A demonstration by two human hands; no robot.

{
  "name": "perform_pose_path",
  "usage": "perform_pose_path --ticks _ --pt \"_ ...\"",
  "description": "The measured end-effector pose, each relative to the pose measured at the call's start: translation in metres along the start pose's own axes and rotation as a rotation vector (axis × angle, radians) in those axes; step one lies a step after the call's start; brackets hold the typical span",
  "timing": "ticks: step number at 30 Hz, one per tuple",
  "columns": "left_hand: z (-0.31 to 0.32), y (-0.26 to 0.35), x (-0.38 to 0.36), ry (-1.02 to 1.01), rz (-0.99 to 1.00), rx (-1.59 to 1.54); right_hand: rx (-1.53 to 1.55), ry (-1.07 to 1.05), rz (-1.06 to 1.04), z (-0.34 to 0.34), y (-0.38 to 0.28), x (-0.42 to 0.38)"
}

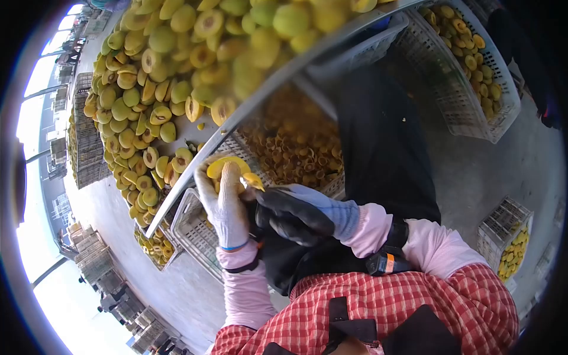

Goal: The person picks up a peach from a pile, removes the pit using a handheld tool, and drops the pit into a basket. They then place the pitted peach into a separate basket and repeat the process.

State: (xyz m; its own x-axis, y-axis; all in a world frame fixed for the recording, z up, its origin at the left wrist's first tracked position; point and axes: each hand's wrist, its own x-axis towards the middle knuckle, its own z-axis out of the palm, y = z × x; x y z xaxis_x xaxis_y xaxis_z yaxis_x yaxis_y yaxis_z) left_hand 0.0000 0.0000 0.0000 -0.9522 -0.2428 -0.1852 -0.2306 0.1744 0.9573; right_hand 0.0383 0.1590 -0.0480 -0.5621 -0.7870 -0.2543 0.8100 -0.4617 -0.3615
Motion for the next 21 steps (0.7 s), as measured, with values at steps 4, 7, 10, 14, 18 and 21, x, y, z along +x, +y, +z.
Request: perform_pose_path --ticks 4,7,10,14,18,21 --pt "0.004 -0.031 -0.022 0.215 -0.141 -0.181 -0.152 0.304 -0.049 0.008 0.009 0.009" --pt "0.011 -0.039 -0.044 0.163 -0.053 -0.282 -0.525 0.421 -0.278 0.017 0.026 -0.001" --pt "0.015 -0.045 -0.053 0.145 -0.019 -0.393 -0.799 0.431 -0.485 0.015 0.041 0.003" --pt "0.024 -0.042 -0.063 0.194 0.016 -0.371 -1.004 0.48 -0.633 0.018 0.045 -0.005" --pt "0.027 -0.051 -0.069 0.226 0.017 -0.34 -0.978 0.463 -0.576 0.015 0.048 -0.011" --pt "0.024 -0.057 -0.072 0.182 0.003 -0.312 -1.078 0.393 -0.616 0.001 0.057 -0.012"
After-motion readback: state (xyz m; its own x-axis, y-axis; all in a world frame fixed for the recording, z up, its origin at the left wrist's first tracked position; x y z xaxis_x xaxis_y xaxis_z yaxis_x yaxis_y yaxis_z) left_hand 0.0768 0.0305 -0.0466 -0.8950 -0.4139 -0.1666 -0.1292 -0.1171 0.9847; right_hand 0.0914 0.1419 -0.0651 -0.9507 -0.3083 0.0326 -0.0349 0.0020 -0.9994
